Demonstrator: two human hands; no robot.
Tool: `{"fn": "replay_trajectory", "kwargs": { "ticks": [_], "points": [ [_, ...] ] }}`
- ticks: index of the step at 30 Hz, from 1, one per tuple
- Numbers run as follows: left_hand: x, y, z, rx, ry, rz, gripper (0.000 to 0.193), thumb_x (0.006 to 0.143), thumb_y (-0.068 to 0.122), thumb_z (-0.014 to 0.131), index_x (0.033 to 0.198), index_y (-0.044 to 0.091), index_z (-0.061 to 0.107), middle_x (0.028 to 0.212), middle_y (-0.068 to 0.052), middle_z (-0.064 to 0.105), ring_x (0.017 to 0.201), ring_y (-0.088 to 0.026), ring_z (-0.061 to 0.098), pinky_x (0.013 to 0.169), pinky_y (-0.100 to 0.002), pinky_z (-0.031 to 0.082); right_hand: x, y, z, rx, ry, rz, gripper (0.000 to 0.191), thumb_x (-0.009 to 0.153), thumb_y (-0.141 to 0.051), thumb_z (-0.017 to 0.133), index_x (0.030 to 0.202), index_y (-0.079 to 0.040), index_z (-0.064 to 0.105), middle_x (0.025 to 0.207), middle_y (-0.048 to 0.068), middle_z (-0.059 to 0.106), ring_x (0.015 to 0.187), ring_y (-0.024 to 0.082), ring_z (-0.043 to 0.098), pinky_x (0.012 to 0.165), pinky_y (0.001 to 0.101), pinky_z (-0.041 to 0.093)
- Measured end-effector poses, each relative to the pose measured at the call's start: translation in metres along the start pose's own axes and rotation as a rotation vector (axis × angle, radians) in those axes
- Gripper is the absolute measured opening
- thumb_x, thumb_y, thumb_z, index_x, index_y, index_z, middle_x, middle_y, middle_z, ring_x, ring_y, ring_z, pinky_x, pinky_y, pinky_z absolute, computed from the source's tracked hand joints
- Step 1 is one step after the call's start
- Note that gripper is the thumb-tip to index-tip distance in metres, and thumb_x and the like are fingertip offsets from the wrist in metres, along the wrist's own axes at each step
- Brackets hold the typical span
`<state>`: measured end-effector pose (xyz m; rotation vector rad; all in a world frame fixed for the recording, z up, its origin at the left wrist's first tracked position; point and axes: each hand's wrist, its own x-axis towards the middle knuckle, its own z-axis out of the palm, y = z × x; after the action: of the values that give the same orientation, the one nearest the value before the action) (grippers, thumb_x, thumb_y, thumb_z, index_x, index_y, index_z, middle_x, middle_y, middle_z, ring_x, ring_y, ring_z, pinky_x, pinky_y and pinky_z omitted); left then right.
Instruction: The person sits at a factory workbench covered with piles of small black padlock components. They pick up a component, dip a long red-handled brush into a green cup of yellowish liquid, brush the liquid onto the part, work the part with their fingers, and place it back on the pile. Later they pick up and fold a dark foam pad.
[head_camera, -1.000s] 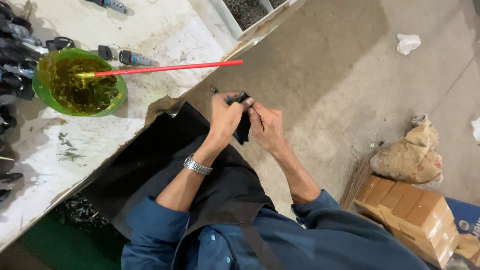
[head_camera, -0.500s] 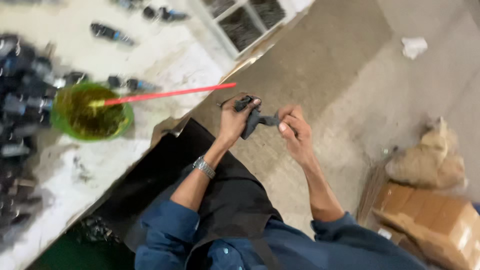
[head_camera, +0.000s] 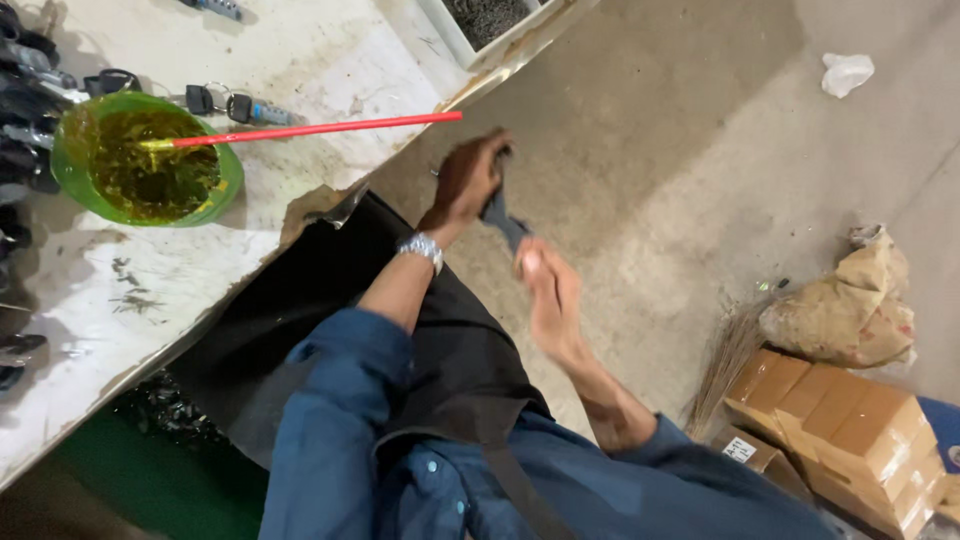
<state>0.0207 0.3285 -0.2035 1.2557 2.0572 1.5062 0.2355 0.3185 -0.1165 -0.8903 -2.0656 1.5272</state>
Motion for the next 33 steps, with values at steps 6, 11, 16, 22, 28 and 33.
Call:
{"fn": "replay_trajectory", "kwargs": {
  "ticks": [6, 11, 16, 22, 28, 33],
  "points": [
    [0.005, -0.051, -0.008, 0.205, -0.048, -0.169, 0.017, 0.105, 0.015, 0.058, 0.117, 0.009, 0.069, 0.095, -0.021, 0.072, 0.088, -0.04, 0.068, 0.076, -0.052, 0.051, -0.063, -0.048, -0.157, 0.107, 0.653, -0.383, 0.029, 0.11, -0.029, 0.048, 0.106, -0.003, 0.056, 0.089, 0.007, 0.054, 0.081, 0.018, 0.051, 0.074, 0.0329, 0.045],
    [0.02, -0.01, 0.013, 0.236, -0.083, 0.046, 0.019, 0.095, 0.011, 0.059, 0.109, 0.011, 0.071, 0.093, -0.018, 0.074, 0.084, -0.038, 0.07, 0.073, -0.051, 0.055, -0.077, -0.078, -0.282, -0.106, 0.963, -0.408, 0.031, 0.115, -0.032, 0.045, 0.106, -0.005, 0.055, 0.093, 0.009, 0.056, 0.083, 0.021, 0.057, 0.074, 0.0323, 0.048],
    [0.002, 0.097, 0.016, -0.333, -0.172, -0.02, 0.024, 0.091, 0.01, 0.07, 0.115, 0.012, 0.071, 0.098, -0.014, 0.076, 0.09, -0.028, 0.077, 0.081, -0.036, 0.06, -0.026, 0.006, -0.196, -0.119, 0.319, -0.216, 0.027, 0.115, -0.018, 0.05, 0.095, -0.001, 0.054, 0.101, 0.016, 0.068, 0.097, 0.024, 0.068, 0.091, 0.0384, 0.054],
    [0.055, 0.165, -0.041, -0.732, 0.445, 0.046, 0.02, 0.106, 0.009, 0.07, 0.125, 0.003, 0.068, 0.119, -0.004, 0.073, 0.107, -0.009, 0.064, 0.096, -0.026, 0.055, 0.016, 0.022, -0.114, -0.049, 0.02, -0.05, 0.03, 0.108, -0.015, 0.054, 0.081, -0.002, 0.058, 0.136, 0.01, 0.063, 0.124, 0.019, 0.058, 0.1, 0.0316, 0.043],
    [0.102, 0.158, -0.058, -1.111, 0.587, 0.022, 0.084, 0.099, -0.005, 0.066, 0.162, 0.009, 0.013, 0.149, -0.019, 0.037, 0.136, -0.023, 0.048, 0.111, -0.036, 0.047, 0.034, 0.001, -0.101, 0.028, -0.043, 0.083, 0.025, 0.11, -0.016, 0.051, 0.109, 0.001, 0.07, 0.102, 0.01, 0.062, 0.098, 0.017, 0.053, 0.096, 0.0317, 0.042],
    [0.052, 0.15, -0.053, -1.111, 0.422, 0.023, 0.1, 0.099, -0.013, 0.055, 0.168, 0.019, -0.01, 0.178, -0.01, -0.007, 0.164, -0.025, 0.015, 0.125, -0.041, 0.036, 0.045, -0.019, -0.088, 0.268, -0.038, 0.145, 0.032, 0.107, -0.016, 0.049, 0.107, 0.007, 0.071, 0.117, 0.014, 0.074, 0.092, 0.014, 0.05, 0.083, 0.031, 0.041]
  ]
}}
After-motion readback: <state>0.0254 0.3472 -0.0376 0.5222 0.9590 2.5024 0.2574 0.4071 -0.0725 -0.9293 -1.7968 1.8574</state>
